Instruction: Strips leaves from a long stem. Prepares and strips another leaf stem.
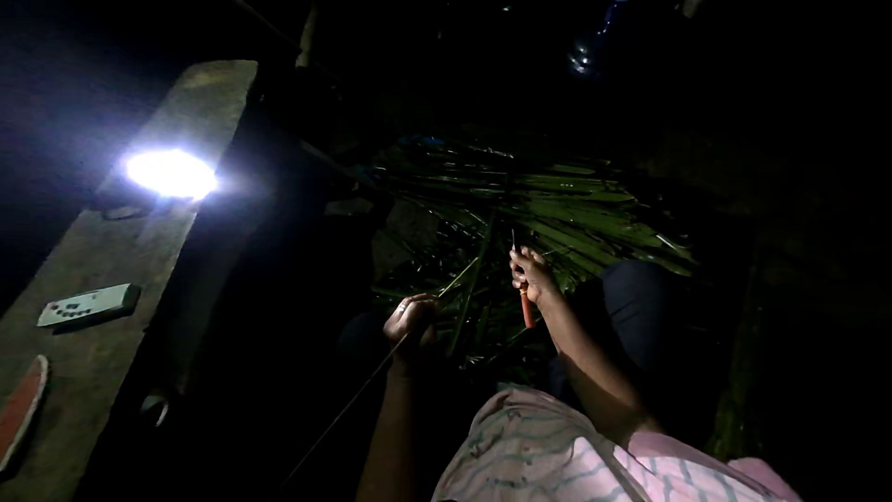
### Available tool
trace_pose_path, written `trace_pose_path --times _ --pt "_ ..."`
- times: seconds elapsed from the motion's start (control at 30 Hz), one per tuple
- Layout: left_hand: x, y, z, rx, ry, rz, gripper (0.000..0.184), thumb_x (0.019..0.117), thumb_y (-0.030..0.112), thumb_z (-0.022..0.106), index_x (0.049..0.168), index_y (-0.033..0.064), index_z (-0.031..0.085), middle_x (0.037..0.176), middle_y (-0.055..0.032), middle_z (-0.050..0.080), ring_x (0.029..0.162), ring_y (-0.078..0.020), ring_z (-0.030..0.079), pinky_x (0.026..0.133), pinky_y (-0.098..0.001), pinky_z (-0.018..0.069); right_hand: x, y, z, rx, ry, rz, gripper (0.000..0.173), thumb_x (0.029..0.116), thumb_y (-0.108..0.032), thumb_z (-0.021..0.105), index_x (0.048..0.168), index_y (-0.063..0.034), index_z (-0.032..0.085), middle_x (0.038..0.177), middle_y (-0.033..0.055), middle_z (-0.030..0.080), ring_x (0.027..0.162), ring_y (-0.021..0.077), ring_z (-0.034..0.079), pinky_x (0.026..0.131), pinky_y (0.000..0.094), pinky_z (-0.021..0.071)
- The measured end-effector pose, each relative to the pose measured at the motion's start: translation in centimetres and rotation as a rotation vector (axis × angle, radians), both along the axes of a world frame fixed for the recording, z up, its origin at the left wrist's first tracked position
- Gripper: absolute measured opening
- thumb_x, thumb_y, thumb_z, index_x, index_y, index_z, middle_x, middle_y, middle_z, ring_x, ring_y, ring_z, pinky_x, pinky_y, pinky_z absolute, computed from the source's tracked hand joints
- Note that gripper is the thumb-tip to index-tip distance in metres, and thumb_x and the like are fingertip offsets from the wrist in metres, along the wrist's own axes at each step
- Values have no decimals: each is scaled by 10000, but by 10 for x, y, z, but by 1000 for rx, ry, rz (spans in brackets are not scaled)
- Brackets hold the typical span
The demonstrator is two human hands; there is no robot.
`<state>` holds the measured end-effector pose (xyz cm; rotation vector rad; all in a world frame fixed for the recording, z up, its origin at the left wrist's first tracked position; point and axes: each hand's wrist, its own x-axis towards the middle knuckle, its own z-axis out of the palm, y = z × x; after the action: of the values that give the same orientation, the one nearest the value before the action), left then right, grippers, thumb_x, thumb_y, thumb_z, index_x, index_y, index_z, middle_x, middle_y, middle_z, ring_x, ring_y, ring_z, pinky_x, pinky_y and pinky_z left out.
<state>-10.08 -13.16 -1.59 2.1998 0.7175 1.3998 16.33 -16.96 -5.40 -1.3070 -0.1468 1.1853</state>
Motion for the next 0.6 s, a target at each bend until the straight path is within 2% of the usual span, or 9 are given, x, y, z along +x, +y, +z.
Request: trace_pose_path --times 0.03,0.07,0.13,0.23,0.4,0.43,0.53,0.57,0.6 --pt "2 1 -4 -32 36 31 97 892 48 672 854 -26 722 906 -125 754 888 -148 737 846 -267 603 -6 -3 9 87 -101 99 394 1017 -68 595 1391 -74 474 734 5 526 450 34 380 402 176 352" --pt "5 3 -5 -71 55 36 89 884 47 691 872 -34 725 887 -114 751 845 -115 728 820 -245 601 -13 -4 16 176 -230 217 468 961 -49 667 1392 -53 485 757 11 556 466 38 406 419 186 375" --pt "15 4 0 -147 25 -7 91 881 45 705 882 -45 716 843 -87 743 774 -72 711 761 -225 599 -28 -6 21 343 -522 427 434 855 -112 779 1243 1 621 727 -30 581 529 0 460 494 167 412" --pt "34 7 22 -253 -120 -138 72 883 13 716 903 -55 699 846 -62 746 766 -83 723 750 -265 630 -46 -10 14 435 -784 512 209 911 -189 735 1000 0 739 828 0 687 717 -33 574 700 158 497" --pt "54 -8 84 -510 -303 -269 203 933 116 720 1097 18 650 980 -35 717 868 -130 708 807 -317 627 -41 -20 50 366 -360 275 55 931 -83 695 927 -28 693 633 -65 579 462 -22 446 448 148 409" --pt "53 -13 100 -594 -436 -386 191 964 217 704 1068 61 665 952 -33 704 843 -146 704 803 -343 629 -32 -23 57 360 -270 197 32 938 -74 677 921 -48 678 588 -66 546 432 -11 422 425 156 395" --pt "54 -33 156 -791 -922 -935 387 983 422 599 740 124 638 604 42 557 576 -101 593 679 -317 562 7 -37 71 399 -119 -25 112 967 -112 623 865 -132 665 499 -85 465 386 -1 387 392 165 363" --pt "54 -42 175 -815 -1032 -1152 451 995 459 553 713 113 620 581 49 549 575 -104 603 711 -333 564 21 -44 76 448 -98 -88 149 983 -126 601 860 -155 680 494 -101 447 383 -10 373 385 158 351" --pt "52 -51 190 -834 -1099 -1375 486 992 513 525 758 103 644 627 39 591 650 -131 641 816 -380 566 37 -53 82 502 -92 -143 189 1000 -151 575 857 -177 695 493 -120 438 380 -24 364 379 147 342"
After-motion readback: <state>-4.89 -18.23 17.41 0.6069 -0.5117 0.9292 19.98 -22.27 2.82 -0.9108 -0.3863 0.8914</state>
